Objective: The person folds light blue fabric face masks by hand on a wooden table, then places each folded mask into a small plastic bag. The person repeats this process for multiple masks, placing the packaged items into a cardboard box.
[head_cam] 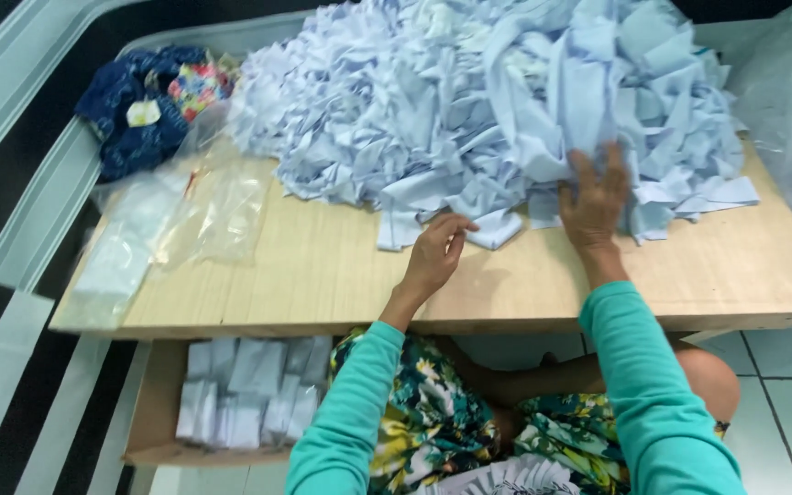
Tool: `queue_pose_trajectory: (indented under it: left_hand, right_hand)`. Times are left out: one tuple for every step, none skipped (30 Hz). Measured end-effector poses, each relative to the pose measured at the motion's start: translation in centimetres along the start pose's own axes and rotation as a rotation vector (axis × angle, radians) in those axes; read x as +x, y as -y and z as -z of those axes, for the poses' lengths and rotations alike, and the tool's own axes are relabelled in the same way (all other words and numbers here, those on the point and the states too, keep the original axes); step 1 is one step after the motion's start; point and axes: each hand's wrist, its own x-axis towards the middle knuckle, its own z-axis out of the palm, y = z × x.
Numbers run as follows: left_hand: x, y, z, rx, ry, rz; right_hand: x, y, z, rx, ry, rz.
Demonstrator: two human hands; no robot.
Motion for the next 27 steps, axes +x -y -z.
queue_pose_trajectory:
  left_hand:
    - [-0.2,0.4,-0.3,-0.003,0.009,-0.013]
    - [-0.5,0.8,-0.7,-0.012,0.009,0.03]
    - [-0.9,1.3,-0.9,-0.022,0.009,0.073]
    - [-1.2,1.5,-1.0,-0.024,0.017,0.065]
    - [-1.6,1.9,-1.0,-0.058,0.012,0.124]
    - [-2.2,2.2,-1.0,-0.093,0.005,0.187]
    - [-2.0,1.7,-0.9,-0.094,0.011,0.184]
    - [-2.0,1.2,-0.9,-0.106,0.001,0.201]
    - [-1.9,0.8,-0.8,-0.118,-0.008,0.218]
    - [-1.9,0.2,-0.7,-0.121,-0.009,0.221]
    - [-2.0,-0.3,-0.6,-0.125,-0.008,0.222]
    - [-1.9,-0.8,-0.3,-0.126,-0.004,0.221]
    - [-1.7,-1.0,-0.2,-0.126,-0.002,0.222]
    - [-1.8,-1.3,-0.1,-0.134,0.006,0.221]
    - [-1.9,-1.6,0.0,-0.142,0.015,0.219]
    - [-2.0,-1.6,-0.1,-0.144,0.017,0.222]
    - [-2.2,-1.6,-0.1,-0.135,0.024,0.224]
    - [-2.2,-1.6,-0.1,-0.126,0.029,0.223]
    - [-1.8,-2.2,-0.1,-0.127,0.031,0.224]
    - [-1.8,-2.8,-0.1,-0.142,0.021,0.207]
    - [-1.7,-3.4,-0.1,-0.157,0.012,0.19]
    - [-1.7,-3.4,-0.1,-0.158,0.015,0.192]
    - [-1.7,-3.5,-0.1,-0.167,0.025,0.183]
    - [-1.5,-3.5,-0.1,-0.176,0.029,0.17]
    - [-1.3,-3.3,-0.1,-0.176,0.026,0.168]
    - [-1.3,-3.0,-0.1,-0.158,0.039,0.166]
    - [-1.3,-2.7,-0.2,-0.141,0.053,0.165]
  right_hand:
    - [-0.3,-0.5,-0.7,-0.011,-0.01,-0.007]
    - [-0.9,-0.9,-1.4,0.097,0.004,-0.042]
    - [-1.4,-1.2,-2.2,0.206,0.017,-0.076]
    - [-1.3,-0.6,-1.6,0.198,0.011,-0.082]
    - [-1.2,0.1,-1.1,0.22,-0.003,-0.05]
    - [-1.3,0.9,-0.5,0.244,-0.014,-0.017]
    - [-1.4,2.5,-0.1,0.239,-0.017,-0.021]
    - [-1.7,4.0,0.4,0.22,0.001,0.09]
    - [-2.0,5.7,0.8,0.201,0.018,0.2]
    - [-2.0,7.1,1.7,0.201,0.022,0.2]
    - [-2.0,8.5,2.6,0.315,0.125,0.303]
    - [-2.0,10.0,3.4,0.43,0.225,0.403]
    - [-1.3,10.4,3.8,0.43,0.225,0.4]
    - [-0.9,10.9,4.3,0.387,0.223,0.492]
    - [-0.5,11.3,4.7,0.343,0.219,0.583]
    - [-0.5,11.2,4.7,0.342,0.223,0.58]
    - [-0.6,11.1,4.6,0.351,0.222,0.552]
    - [-0.5,10.9,4.5,0.358,0.218,0.525]
    - [-0.3,10.9,4.6,0.357,0.22,0.524]
    - [-0.3,10.9,4.9,0.409,0.244,0.538]
    - [-0.4,10.9,5.1,0.461,0.269,0.55]
    - [-0.2,11.1,5.7,0.461,0.271,0.547]
    - [-0.1,11.4,6.3,0.495,0.241,0.589]
    - [0.4,11.6,6.7,0.529,0.207,0.638]
    - [0.5,11.6,6.5,0.528,0.206,0.64]
    - [0.3,11.6,6.4,0.535,0.204,0.638]
    - [0.1,11.6,6.2,0.542,0.203,0.635]
